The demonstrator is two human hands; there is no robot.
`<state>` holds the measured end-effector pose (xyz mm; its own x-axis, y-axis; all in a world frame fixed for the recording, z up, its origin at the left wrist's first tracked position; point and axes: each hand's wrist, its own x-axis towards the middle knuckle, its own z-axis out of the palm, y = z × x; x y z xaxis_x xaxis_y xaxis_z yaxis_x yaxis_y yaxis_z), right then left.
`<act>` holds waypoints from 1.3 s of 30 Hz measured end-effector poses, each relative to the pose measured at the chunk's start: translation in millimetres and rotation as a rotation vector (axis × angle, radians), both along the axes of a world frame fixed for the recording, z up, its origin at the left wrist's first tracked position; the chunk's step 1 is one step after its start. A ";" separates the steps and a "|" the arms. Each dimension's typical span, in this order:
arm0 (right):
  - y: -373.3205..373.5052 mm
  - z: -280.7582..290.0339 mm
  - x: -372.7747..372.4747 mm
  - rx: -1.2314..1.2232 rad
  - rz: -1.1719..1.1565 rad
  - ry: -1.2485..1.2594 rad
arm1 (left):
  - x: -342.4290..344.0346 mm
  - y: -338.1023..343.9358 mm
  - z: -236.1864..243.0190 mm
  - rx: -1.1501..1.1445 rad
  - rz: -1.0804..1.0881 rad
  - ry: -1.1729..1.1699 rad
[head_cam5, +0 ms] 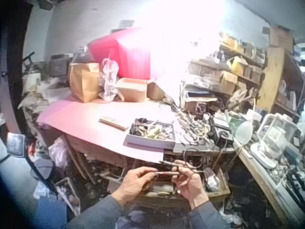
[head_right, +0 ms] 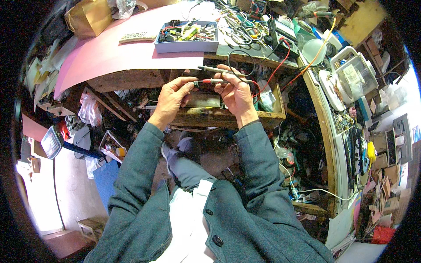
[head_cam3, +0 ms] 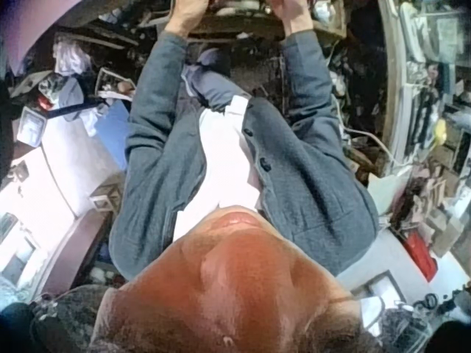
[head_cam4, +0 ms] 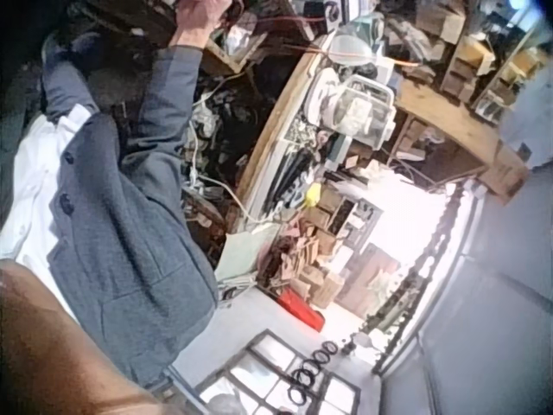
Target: The person uses a soldering iron to join wires to a small electronic component on a cluttered workbench. They repeatedly heat the connection points and apply solder, then set the iron down and pick up a small component from a tray.
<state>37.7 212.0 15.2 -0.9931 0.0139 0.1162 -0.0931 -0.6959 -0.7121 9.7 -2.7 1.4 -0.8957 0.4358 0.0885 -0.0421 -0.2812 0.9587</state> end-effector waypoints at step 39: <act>-5.5 -8.5 -4.2 0.139 -0.123 -0.159 | -0.2 -1.3 3.3 -0.060 -0.087 -0.023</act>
